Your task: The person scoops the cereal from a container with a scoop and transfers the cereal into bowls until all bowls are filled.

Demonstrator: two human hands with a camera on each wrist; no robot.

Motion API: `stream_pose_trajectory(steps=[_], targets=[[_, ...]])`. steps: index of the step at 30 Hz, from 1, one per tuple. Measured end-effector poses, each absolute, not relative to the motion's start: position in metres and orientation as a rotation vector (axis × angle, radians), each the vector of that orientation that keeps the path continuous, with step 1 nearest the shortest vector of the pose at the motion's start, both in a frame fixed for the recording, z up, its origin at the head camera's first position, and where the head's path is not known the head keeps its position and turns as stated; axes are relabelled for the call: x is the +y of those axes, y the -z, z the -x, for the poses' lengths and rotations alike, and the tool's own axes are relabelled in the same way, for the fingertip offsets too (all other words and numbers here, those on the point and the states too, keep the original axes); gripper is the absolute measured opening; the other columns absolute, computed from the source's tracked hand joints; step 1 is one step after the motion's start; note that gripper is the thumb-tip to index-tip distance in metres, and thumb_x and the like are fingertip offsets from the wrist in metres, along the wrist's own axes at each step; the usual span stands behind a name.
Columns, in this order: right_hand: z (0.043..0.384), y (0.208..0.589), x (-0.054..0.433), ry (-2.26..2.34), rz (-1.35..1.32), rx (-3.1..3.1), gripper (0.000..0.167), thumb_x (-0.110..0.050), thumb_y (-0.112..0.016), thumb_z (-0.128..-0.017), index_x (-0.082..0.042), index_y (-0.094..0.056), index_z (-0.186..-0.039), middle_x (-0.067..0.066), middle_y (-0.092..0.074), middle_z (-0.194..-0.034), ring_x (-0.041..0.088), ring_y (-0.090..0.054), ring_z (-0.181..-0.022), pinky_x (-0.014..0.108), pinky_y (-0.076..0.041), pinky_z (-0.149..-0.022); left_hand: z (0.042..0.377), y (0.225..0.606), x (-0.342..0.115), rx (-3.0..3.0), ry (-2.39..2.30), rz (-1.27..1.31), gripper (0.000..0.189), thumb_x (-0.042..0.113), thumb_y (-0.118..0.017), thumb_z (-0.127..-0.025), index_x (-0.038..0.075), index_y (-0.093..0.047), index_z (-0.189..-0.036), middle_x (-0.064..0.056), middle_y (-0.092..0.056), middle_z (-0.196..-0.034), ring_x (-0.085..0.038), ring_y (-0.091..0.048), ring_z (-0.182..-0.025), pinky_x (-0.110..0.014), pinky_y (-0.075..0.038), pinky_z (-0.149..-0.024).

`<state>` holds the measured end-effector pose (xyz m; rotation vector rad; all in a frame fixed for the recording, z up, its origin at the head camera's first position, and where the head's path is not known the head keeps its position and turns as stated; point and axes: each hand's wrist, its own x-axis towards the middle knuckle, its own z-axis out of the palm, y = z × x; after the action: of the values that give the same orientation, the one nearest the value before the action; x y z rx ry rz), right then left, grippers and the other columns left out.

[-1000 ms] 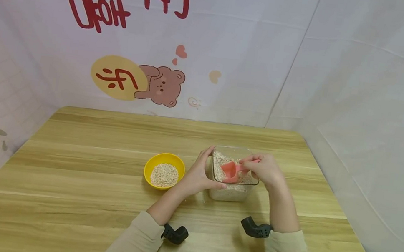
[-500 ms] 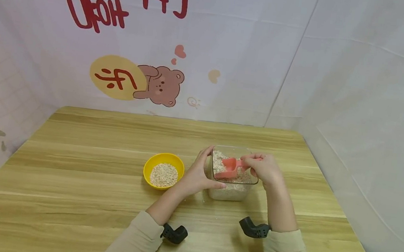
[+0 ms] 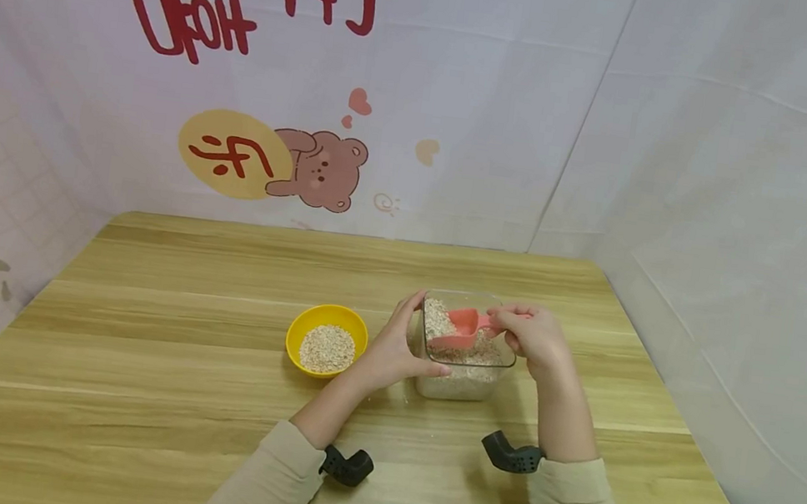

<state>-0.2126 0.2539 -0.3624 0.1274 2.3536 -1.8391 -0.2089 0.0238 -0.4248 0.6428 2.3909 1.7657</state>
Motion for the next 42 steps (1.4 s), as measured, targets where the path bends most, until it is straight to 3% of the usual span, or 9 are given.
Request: stream_pose_trajectory(steps=[16, 27, 31, 36, 42], targets=[[0.216, 0.366, 0.265, 2.052, -0.081, 2.131, 0.036, -0.002, -0.054, -0.092, 0.017, -0.051, -0.123, -0.002, -0.063, -0.062, 0.003, -0.031, -0.040, 0.017, -0.023, -0.040, 0.209, 0.424, 0.022, 2.380, -1.763, -0.658, 0.118, 0.040, -0.089, -0.064, 0.024, -0.014, -0.154, -0.005, -0.022, -0.154, -0.026, -0.024, -0.139, -0.054, -0.023, -0.108], [0.214, 0.367, 0.269, 2.153, -0.078, 2.042, 0.044, 0.001, -0.049, -0.092, 0.022, -0.039, -0.130, -0.003, -0.062, -0.059, 0.002, -0.029, -0.040, 0.018, -0.018, -0.041, 0.208, 0.422, 0.019, 2.420, -1.683, -0.662, 0.120, 0.045, -0.087, -0.064, 0.026, -0.011, -0.155, 0.001, -0.018, -0.156, -0.024, -0.022, -0.140, -0.055, -0.024, -0.108], [0.213, 0.365, 0.270, 2.178, -0.071, 2.022, 0.038, 0.002, -0.050, -0.092, 0.021, -0.045, -0.125, -0.002, -0.062, -0.060, 0.002, -0.030, -0.040, 0.018, -0.017, -0.042, 0.208, 0.420, 0.018, 2.441, -1.664, -0.650, 0.120, 0.046, -0.088, -0.063, 0.028, -0.011, -0.154, 0.000, -0.016, -0.157, -0.026, -0.022, -0.140, -0.055, -0.025, -0.107], [0.212, 0.363, 0.270, 2.243, -0.057, 1.979, 0.016, 0.002, -0.053, -0.092, 0.008, -0.062, -0.104, 0.000, -0.063, -0.060, 0.003, -0.031, -0.042, 0.020, -0.016, -0.044, 0.208, 0.417, 0.014, 2.464, -1.663, -0.649, 0.120, 0.044, -0.089, -0.062, 0.028, -0.013, -0.154, 0.000, -0.015, -0.157, -0.027, -0.022, -0.140, -0.056, -0.025, -0.106], [0.209, 0.359, 0.270, 2.247, -0.036, 1.990, 0.021, 0.002, -0.050, -0.093, 0.011, -0.058, -0.110, 0.000, -0.062, -0.060, 0.003, -0.031, -0.041, 0.020, -0.016, -0.044, 0.208, 0.416, 0.008, 2.454, -1.662, -0.651, 0.119, 0.046, -0.088, -0.062, 0.033, -0.013, -0.153, 0.004, -0.013, -0.157, -0.027, -0.021, -0.140, -0.058, -0.026, -0.105]])
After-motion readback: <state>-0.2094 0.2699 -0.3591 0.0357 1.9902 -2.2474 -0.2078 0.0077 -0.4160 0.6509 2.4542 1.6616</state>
